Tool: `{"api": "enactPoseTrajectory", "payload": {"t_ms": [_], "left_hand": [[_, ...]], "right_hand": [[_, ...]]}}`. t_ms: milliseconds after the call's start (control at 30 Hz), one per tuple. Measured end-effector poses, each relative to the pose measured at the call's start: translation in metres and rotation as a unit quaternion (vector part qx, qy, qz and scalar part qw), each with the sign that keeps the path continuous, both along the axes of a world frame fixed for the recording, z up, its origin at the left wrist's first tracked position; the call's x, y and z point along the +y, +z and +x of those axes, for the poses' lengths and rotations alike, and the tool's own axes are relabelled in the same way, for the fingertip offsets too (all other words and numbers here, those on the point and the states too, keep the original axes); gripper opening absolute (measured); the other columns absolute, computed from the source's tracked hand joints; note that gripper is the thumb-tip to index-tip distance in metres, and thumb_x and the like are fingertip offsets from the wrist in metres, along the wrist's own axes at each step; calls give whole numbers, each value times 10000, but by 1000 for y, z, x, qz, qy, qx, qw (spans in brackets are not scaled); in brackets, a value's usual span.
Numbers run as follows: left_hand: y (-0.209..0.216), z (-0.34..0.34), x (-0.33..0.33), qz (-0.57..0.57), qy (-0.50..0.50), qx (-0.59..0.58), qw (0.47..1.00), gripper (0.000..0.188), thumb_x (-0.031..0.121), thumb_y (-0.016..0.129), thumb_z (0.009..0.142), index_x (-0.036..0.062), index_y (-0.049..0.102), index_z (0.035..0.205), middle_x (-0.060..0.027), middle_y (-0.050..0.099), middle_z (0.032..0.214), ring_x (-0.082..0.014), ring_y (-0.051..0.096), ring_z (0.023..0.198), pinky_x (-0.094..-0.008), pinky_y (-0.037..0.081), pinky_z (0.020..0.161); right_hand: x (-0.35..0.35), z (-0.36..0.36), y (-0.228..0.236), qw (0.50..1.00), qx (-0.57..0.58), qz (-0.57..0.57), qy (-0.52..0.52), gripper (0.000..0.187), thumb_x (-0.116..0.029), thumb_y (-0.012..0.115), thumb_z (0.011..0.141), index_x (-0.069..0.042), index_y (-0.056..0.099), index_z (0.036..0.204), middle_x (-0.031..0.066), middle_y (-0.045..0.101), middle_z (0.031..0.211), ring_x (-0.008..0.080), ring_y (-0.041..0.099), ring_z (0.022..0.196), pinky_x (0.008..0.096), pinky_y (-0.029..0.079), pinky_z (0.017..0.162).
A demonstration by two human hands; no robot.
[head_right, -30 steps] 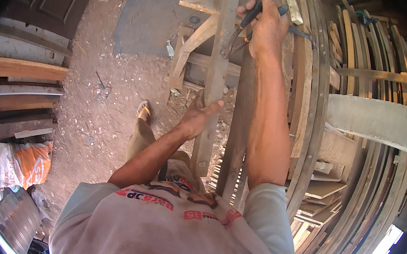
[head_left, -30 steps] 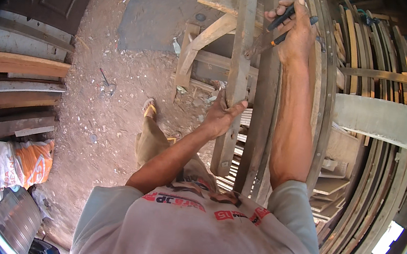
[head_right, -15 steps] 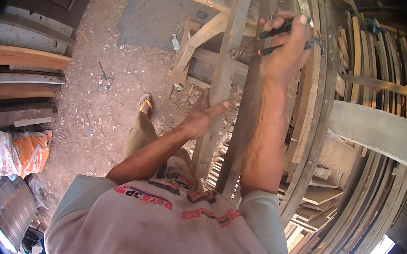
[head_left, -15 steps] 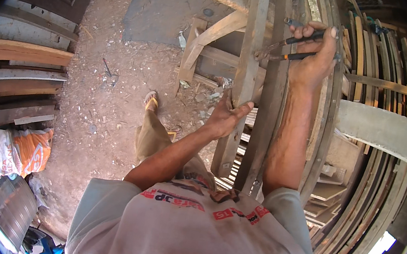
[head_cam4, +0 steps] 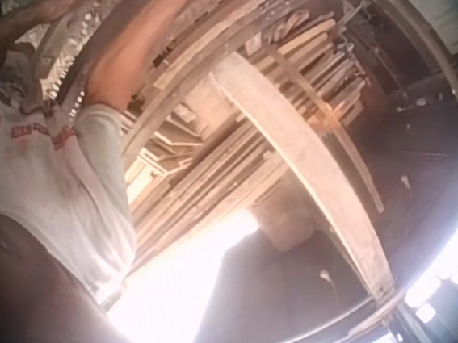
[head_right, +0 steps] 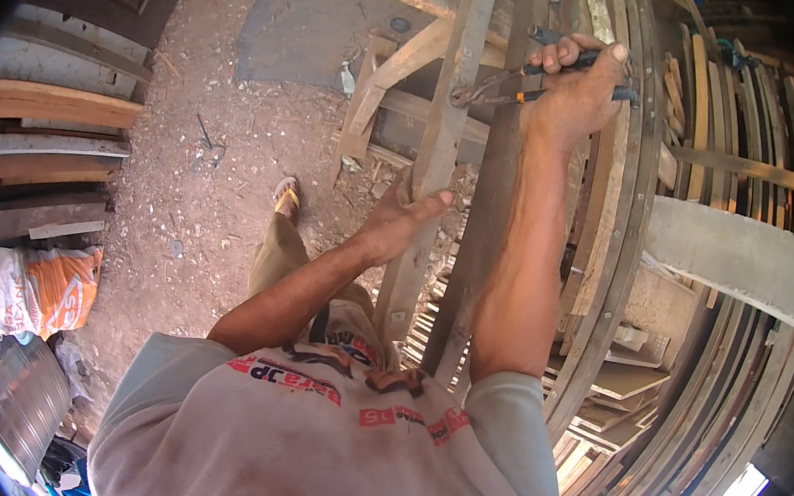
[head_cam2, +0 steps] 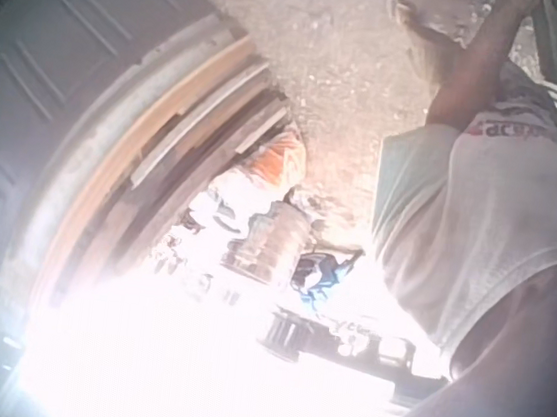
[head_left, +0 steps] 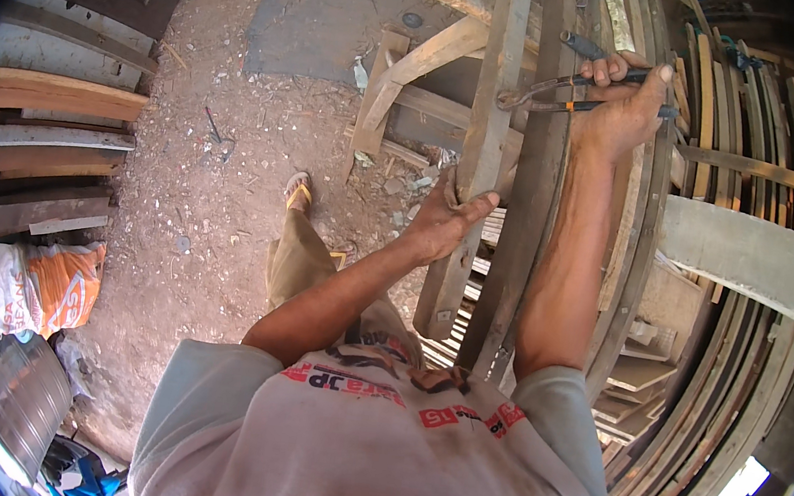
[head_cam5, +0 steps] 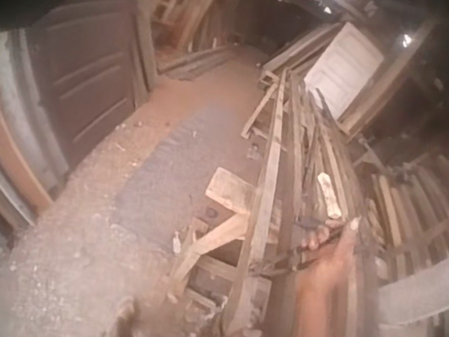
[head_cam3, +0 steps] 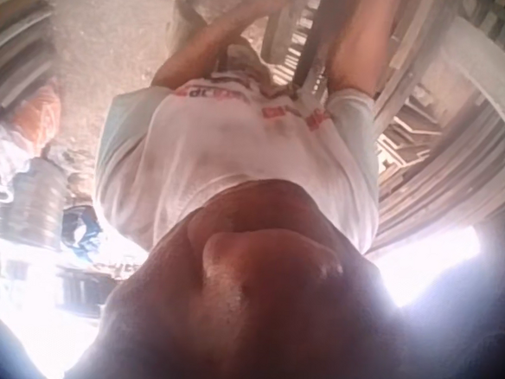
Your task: The person uses a claw hammer to pry apart and break down a wooden structure, likely a pallet or frame, in a cluttered workshop. They repeatedly strike and lever the wood to separate pieces, then move the broken components aside.
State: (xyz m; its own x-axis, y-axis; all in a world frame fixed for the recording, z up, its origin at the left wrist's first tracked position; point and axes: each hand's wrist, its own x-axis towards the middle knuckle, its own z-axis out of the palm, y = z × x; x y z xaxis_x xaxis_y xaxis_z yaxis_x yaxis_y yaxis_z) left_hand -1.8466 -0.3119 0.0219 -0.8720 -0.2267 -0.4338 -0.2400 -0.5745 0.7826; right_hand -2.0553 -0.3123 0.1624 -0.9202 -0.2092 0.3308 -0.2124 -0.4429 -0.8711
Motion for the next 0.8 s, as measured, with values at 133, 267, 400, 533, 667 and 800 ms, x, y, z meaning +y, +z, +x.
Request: {"api": "enactPoseTrajectory", "payload": {"t_ms": [133, 267, 400, 533, 667, 800], "left_hand": [[-10, 0, 11, -52, 32, -22, 998, 764, 445, 733, 976, -10, 417, 1501, -152, 620, 1335, -223, 592, 1219, -370, 495, 1035], [3, 4, 2, -8, -16, -12, 1000, 972, 516, 712, 977, -95, 250, 1576, -254, 548, 1458, -313, 536, 1368, -384, 401, 1180], [-1, 2, 1, -8, 2, 11, 1000, 1035, 537, 699, 979, -130, 195, 1589, -295, 494, 1497, -335, 502, 1404, -388, 390, 1186], [1, 6, -4, -32, 6, -6, 999, 1040, 553, 694, 977, -153, 212, 1569, -301, 524, 1466, -343, 529, 1372, -394, 401, 1174], [10, 4, 1, -18, 2, -8, 1000, 1023, 564, 694, 969, -137, 245, 1563, -283, 512, 1478, -331, 519, 1374, -391, 398, 1168], [14, 5, 1, -23, 9, -32, 999, 1040, 561, 698, 958, -121, 228, 1587, -278, 471, 1519, -322, 490, 1401, -397, 389, 1174]], "right_hand": [[-23, -30, 3, 997, -36, 65, 2, 447, -405, 553, 1083, 24, 542, 958, 57, 499, 695, 182, 494, 572, 390, 482, 559], [-41, -56, -1, 985, -81, 151, -26, 400, -416, 553, 1090, -63, 557, 902, 13, 499, 681, 143, 493, 564, 331, 449, 523], [-56, -60, 0, 970, -104, 207, -71, 406, -424, 547, 1089, -83, 560, 870, 4, 497, 637, 141, 475, 504, 316, 408, 458], [-72, -86, -12, 970, -119, 207, -33, 363, -350, 545, 1080, -95, 556, 821, 18, 500, 618, 153, 467, 467, 331, 385, 410], [-65, -104, -11, 963, -136, 232, -23, 372, -352, 542, 1078, -102, 554, 803, 21, 498, 617, 170, 467, 463, 350, 395, 415], [-76, -96, -7, 939, -145, 308, -38, 411, -386, 509, 1088, -99, 547, 796, 21, 495, 621, 172, 452, 461, 363, 403, 435]]}}
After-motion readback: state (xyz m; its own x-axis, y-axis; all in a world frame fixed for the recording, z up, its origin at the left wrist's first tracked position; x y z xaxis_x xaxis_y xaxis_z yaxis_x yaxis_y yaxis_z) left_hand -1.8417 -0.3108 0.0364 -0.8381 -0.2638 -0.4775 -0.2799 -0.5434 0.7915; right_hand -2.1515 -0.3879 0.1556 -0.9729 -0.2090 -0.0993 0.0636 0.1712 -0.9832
